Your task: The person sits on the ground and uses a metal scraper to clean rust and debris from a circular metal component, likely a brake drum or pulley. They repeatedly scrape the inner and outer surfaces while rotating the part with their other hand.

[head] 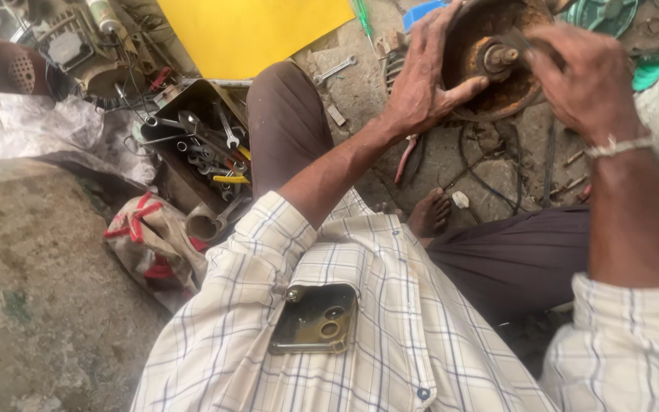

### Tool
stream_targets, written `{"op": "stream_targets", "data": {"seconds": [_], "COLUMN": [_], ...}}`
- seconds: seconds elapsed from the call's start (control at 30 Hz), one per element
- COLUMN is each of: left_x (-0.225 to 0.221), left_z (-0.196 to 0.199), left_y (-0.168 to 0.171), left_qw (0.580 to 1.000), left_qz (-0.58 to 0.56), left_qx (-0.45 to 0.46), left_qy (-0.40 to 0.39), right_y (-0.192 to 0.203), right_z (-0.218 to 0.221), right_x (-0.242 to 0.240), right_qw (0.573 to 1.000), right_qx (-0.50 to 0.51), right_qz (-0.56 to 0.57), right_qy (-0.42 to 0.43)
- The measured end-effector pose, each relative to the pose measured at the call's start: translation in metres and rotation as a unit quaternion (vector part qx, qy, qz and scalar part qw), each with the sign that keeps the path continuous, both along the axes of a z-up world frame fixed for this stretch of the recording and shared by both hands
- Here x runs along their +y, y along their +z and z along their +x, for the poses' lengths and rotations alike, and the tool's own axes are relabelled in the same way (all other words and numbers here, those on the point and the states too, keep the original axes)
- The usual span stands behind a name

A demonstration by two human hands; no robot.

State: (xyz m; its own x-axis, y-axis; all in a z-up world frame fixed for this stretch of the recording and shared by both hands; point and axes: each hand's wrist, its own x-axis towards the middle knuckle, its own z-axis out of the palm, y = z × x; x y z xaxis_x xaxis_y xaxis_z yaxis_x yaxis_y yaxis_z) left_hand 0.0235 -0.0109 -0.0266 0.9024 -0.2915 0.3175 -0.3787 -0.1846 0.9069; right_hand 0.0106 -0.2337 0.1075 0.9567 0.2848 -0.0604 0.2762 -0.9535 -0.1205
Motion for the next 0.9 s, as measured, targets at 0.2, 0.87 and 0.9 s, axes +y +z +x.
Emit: {"op": "stream_targets", "data": {"seconds": [0.2, 0.87, 0.9], "left_x": [-0.001, 0.000, -0.003], "left_z": [0.001, -0.002, -0.001], "left_y": [0.006, -0.001, 0.001], "left_qw": [1.000, 1.000, 1.000], "left_qz": [-0.006, -0.014, -0.018], "left_qx": [0.005, 0.003, 0.003], "left_qy": [-0.022, -0.011, -0.015], "right_y": [-0.018, 0.003, 0.002], "right_z": [0.026, -0.004, -0.005], "right_x": [-0.003, -0.004, -0.009], "right_qw": [0.983, 0.995, 0.995], "right_qx": [-0.079, -0.071, -0.072], "right_qz": [0.021, 0.029, 0.027], "right_qy": [0.163, 0.057, 0.061]}}
